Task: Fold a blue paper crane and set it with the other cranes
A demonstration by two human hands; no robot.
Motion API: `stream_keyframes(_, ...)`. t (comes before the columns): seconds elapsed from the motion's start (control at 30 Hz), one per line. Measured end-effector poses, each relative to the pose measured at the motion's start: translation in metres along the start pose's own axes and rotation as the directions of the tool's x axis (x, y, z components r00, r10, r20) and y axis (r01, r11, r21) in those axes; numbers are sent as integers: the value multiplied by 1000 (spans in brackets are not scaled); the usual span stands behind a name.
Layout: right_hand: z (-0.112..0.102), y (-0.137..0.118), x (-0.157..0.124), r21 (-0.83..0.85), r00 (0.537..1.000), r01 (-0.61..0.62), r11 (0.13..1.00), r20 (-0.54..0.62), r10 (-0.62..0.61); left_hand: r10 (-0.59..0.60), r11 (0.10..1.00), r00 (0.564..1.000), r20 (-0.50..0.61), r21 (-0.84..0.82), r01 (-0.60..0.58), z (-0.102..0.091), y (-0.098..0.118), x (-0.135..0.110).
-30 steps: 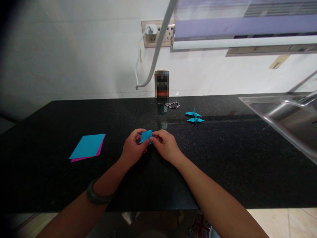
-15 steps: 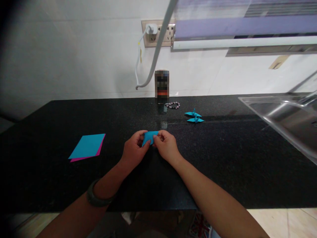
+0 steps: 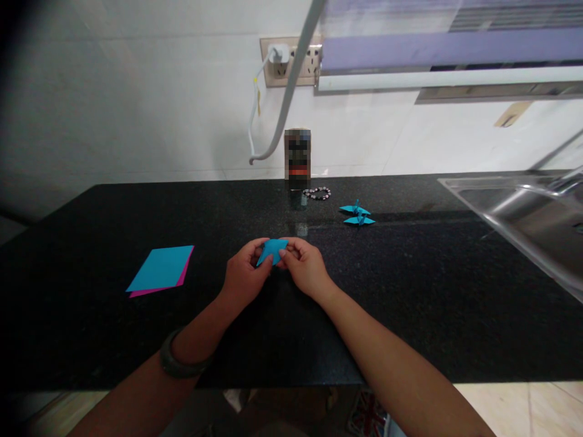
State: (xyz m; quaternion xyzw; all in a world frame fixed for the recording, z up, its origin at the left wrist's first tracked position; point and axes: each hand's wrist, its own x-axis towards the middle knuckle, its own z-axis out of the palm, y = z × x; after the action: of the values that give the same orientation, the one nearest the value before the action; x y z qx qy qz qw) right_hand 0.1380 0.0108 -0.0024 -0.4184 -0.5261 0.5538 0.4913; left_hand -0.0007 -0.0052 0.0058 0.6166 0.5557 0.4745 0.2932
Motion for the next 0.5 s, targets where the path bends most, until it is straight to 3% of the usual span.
stream_keyframes(0.13, -2, 3, 1, 28, 1000, -2, 1000, -7, 2, 2, 1000, 1000, 24, -4, -2, 0, 1, -1)
stream_keyframes(0.5, -3, 2, 1, 61, 999, -40, 997, -22, 41, 52, 981, 996, 75, 185, -65, 1, 1, -1)
